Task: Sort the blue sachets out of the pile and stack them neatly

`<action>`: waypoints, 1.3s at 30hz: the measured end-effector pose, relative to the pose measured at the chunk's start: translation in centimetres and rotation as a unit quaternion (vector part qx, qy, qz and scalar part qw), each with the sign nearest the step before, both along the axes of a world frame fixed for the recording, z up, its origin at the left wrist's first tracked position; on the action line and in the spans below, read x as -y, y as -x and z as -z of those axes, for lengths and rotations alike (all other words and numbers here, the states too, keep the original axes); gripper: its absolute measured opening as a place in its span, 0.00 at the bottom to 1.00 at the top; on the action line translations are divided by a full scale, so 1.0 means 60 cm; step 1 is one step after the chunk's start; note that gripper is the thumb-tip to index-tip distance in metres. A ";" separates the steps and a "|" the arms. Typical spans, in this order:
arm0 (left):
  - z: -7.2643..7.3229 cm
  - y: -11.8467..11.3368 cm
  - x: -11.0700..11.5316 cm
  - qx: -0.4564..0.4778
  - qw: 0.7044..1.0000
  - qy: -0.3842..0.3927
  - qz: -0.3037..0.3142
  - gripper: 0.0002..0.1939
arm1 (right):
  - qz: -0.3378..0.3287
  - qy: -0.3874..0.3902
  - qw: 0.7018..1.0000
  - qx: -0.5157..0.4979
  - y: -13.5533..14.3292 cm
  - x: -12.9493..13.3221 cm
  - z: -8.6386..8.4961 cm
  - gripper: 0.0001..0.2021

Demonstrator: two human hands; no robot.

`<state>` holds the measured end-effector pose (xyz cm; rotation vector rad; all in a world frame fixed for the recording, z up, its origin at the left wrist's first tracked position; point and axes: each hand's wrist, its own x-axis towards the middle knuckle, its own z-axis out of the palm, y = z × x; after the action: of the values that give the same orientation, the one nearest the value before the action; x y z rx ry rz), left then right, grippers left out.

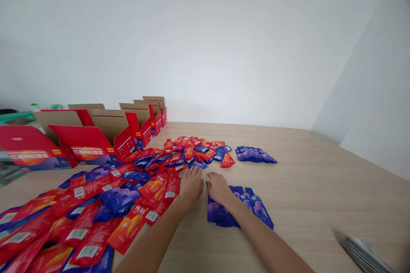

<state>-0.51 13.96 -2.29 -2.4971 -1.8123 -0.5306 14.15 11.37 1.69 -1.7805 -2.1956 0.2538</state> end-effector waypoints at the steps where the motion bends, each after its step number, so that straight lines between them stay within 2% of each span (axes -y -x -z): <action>1: 0.004 0.001 -0.022 -0.004 1.000 0.005 -0.003 0.27 | 0.003 0.003 1.000 0.003 0.009 -0.019 0.008 0.16; 5: 0.022 0.005 -0.079 -0.018 0.999 0.031 0.002 0.28 | 0.019 0.015 1.000 0.015 0.035 -0.070 0.036 0.18; 9: 0.031 0.006 -0.081 -0.025 0.999 0.044 0.011 0.25 | 0.028 0.029 0.999 0.023 0.043 -0.090 0.054 0.23; 15: 0.021 0.014 -0.037 0.005 0.998 0.055 -0.008 0.21 | 0.007 0.054 0.998 0.019 0.039 -0.079 0.056 0.21; 19: 0.017 0.025 -0.018 0.044 0.995 0.083 -0.032 0.24 | -0.008 0.070 0.998 0.002 0.047 -0.058 0.041 0.25; 23: 0.003 0.032 -0.004 0.100 0.990 0.099 -0.032 0.22 | -0.012 0.080 0.996 -0.039 0.061 -0.034 0.018 0.31; 25: -0.009 0.035 0.006 0.135 0.986 0.096 -0.031 0.20 | -0.008 0.078 0.995 -0.066 0.066 -0.022 0.009 0.30; 29: -0.024 0.039 0.038 0.208 0.975 0.078 -0.005 0.17 | 0.014 0.061 0.990 -0.125 0.068 0.002 0.002 0.19; 31: -0.022 0.038 0.062 0.242 0.968 0.064 -0.001 0.20 | 0.028 0.049 0.986 -0.158 0.071 0.014 0.004 0.16; 34: -0.007 0.032 0.104 0.287 0.957 0.049 -0.009 0.28 | 0.046 0.036 0.976 -0.210 0.081 0.031 0.010 0.13; 39: 0.012 0.034 0.158 0.357 0.933 0.051 -0.016 0.33 | 0.076 0.010 0.955 -0.287 0.084 0.064 0.011 0.17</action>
<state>-2.52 4.50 -3.00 -2.5181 -2.1030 -1.5427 9.13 7.55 1.03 -1.6121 -1.6433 0.6637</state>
